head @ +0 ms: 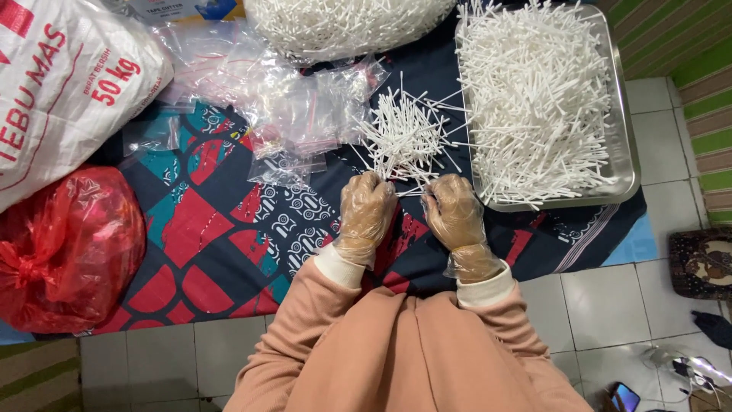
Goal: Manually counting and packaging cotton swabs into small resealable plastic bags.
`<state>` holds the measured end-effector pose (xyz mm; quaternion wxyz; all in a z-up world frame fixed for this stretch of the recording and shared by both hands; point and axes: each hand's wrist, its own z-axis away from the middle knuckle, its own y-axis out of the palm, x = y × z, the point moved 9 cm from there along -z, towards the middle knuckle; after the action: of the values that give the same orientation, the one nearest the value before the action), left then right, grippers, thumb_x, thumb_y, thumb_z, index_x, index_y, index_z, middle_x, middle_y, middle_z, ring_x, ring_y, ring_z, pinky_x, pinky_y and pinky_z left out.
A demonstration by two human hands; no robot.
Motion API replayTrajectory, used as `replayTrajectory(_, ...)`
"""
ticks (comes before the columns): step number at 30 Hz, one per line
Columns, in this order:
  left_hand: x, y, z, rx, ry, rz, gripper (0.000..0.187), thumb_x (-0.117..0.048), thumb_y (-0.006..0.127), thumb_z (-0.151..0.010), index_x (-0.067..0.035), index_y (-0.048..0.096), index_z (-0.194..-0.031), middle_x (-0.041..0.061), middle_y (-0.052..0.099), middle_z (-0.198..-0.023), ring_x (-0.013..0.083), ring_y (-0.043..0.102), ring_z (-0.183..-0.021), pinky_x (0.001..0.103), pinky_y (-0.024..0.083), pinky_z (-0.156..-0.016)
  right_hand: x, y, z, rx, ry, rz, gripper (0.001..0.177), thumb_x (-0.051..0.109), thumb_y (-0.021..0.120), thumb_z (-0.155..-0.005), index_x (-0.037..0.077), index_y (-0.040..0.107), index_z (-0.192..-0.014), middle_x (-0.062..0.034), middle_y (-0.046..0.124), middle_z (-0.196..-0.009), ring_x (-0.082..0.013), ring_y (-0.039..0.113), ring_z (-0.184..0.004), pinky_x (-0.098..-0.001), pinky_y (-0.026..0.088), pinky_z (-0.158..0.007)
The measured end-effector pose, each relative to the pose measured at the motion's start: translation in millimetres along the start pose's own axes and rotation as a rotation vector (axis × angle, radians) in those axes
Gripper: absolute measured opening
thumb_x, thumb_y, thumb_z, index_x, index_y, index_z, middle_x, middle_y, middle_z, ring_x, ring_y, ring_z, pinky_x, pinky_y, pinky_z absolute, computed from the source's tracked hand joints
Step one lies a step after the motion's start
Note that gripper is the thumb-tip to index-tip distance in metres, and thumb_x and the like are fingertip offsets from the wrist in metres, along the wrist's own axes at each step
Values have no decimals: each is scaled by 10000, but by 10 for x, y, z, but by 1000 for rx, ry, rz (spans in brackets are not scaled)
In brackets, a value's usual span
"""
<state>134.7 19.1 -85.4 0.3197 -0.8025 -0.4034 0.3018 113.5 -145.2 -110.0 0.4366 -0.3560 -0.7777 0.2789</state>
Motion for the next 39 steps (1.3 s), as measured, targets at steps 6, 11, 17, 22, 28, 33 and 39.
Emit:
replayTrajectory(6, 39, 131, 46, 31, 8, -17, 163, -269, 804, -692, -230, 650, -726, 20, 593, -839, 280, 671, -816, 409, 546, -624, 7, 91, -47, 54, 2, 72, 78, 108, 725, -849, 99, 652, -874, -117, 559, -841, -382, 610, -810, -493, 511, -740)
replayTrajectory(11, 46, 147, 61, 24, 1, -32, 159, -239, 788, -710, -209, 636, -745, 35, 587, -823, 288, 659, -789, 400, 538, -622, 62, 152, -112, 167, 16, 236, 149, 172, 722, -850, 106, 589, -855, -113, 533, -841, -358, 606, -785, -469, 510, -703)
replayTrajectory(17, 25, 118, -52, 39, 57, -44, 169, -221, 786, -696, -198, 620, -719, 43, 554, -754, 300, 634, -707, 413, 522, -586, -33, 167, -189, 310, 37, 138, 103, 197, 670, -904, 141, 589, -934, -103, 574, -865, -378, 647, -828, -492, 535, -726)
replayTrajectory(22, 75, 157, -181, 142, 39, -101, 230, -268, 815, -663, -181, 602, -676, 35, 533, -719, 283, 615, -692, 415, 507, -583, 230, -24, -427, -132, -176, 353, 169, 137, 624, -1042, 115, 603, -876, -110, 524, -807, -335, 627, -772, -445, 539, -683)
replayTrajectory(28, 114, 315, -181, 384, -16, -65, 671, -525, 934, -509, -124, 597, -929, 64, 515, -900, 319, 602, -872, 478, 517, -719, 62, -164, -786, 45, 96, -29, 111, 119, 691, -894, 225, 656, -900, -17, 632, -822, -289, 698, -817, -369, 570, -729)
replayTrajectory(33, -15, 159, -379, 111, 112, -62, 407, -307, 905, -548, -122, 599, -742, 61, 503, -769, 298, 595, -736, 438, 496, -611, 228, -493, -905, -46, 34, -217, 117, -29, 726, -886, 72, 704, -940, -131, 635, -805, -369, 678, -783, -420, 549, -679)
replayTrajectory(39, 166, 472, -444, -83, 73, -150, 212, -270, 741, -701, -160, 562, -672, 33, 484, -699, 263, 564, -663, 415, 455, -569, 163, -595, -855, -76, 120, -266, 98, 31, 784, -895, 89, 724, -946, -82, 648, -808, -279, 695, -758, -346, 558, -632)
